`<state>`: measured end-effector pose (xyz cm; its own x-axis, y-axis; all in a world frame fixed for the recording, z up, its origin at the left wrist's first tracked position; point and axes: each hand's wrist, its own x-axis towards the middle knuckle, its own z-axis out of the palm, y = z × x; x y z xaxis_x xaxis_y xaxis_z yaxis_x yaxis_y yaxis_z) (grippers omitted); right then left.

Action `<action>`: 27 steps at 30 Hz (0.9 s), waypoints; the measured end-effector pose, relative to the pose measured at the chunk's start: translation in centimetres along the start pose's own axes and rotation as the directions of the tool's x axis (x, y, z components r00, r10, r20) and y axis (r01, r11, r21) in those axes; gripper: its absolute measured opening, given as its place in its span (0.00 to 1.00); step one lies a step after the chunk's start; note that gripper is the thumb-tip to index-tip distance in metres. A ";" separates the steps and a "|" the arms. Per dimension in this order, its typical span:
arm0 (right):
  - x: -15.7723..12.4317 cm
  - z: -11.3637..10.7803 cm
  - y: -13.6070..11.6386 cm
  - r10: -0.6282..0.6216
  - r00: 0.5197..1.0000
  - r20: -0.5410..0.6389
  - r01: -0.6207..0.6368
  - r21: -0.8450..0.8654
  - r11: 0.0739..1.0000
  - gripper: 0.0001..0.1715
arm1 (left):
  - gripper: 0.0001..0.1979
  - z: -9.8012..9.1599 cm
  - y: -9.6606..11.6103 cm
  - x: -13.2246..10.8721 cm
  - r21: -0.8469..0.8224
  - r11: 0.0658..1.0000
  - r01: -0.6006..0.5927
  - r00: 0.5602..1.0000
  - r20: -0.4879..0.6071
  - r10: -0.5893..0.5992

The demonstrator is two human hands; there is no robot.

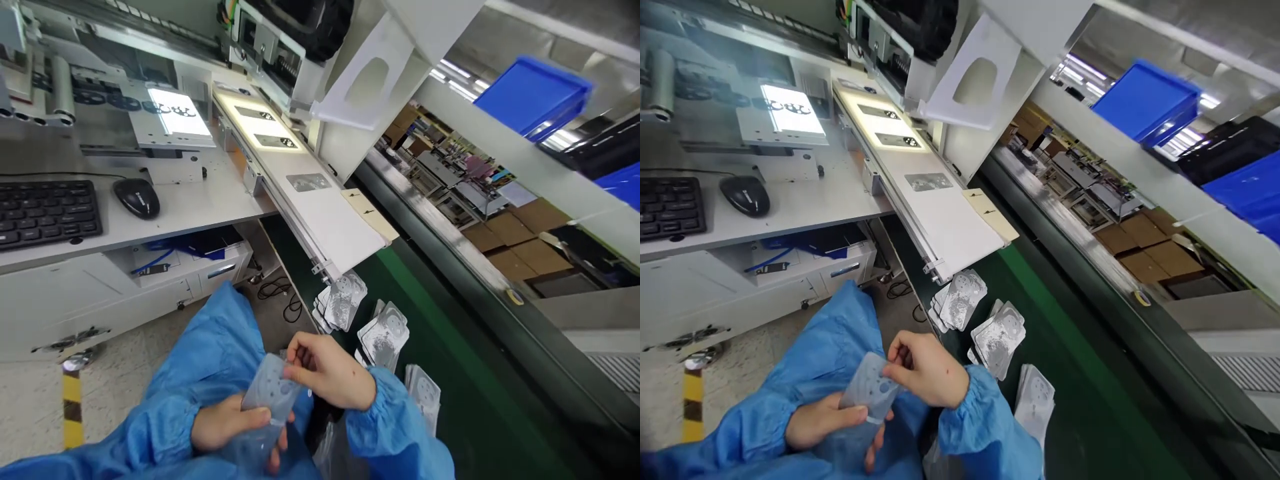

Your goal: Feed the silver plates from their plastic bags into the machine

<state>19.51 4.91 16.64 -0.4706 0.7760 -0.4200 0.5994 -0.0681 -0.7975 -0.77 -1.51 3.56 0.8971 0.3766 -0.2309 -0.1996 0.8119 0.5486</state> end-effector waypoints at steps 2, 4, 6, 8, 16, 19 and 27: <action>0.8 -0.5 0.0 -0.007 1.000 0.025 0.007 -0.001 1.000 0.15 | 0.29 -0.5 0.0 0.1 -0.041 0.999 0.009 1.000 -0.020 -0.010; 1.7 -0.9 0.3 -0.003 0.998 0.067 0.001 0.025 1.000 0.17 | 0.28 -0.9 0.2 0.1 -0.069 0.998 0.015 0.999 -0.050 -0.019; 2.3 -1.4 0.7 0.026 0.995 0.099 -0.034 0.074 0.997 0.19 | 0.28 -1.0 0.4 0.1 -0.073 0.997 0.013 0.998 -0.068 -0.018; 2.8 -1.8 1.0 0.071 0.991 0.116 -0.085 0.125 0.989 0.22 | 0.29 -1.0 0.5 0.0 -0.061 0.998 0.017 0.998 -0.065 -0.021; 2.2 -5.4 -1.2 -0.005 0.987 -0.159 0.011 0.038 0.999 0.23 | 0.27 -1.3 0.6 -0.2 0.035 0.999 0.035 0.998 -0.044 -0.034; 3.0 -10.6 -2.3 -0.060 0.860 -0.507 0.066 -0.007 0.998 0.21 | 0.27 -1.6 0.3 0.2 0.036 0.999 0.016 0.997 -0.070 -0.014; 12.7 -24.6 -0.7 -0.005 0.381 -0.924 -0.261 -0.113 0.959 0.12 | 0.32 -3.0 -1.3 1.3 0.030 0.999 -0.038 0.987 -0.155 0.042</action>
<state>29.06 30.28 22.51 0.4161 0.8759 0.2442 0.7706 -0.1970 -0.6061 -0.48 -0.75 0.16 0.8160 0.4750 -0.3294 -0.2216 0.7834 0.5807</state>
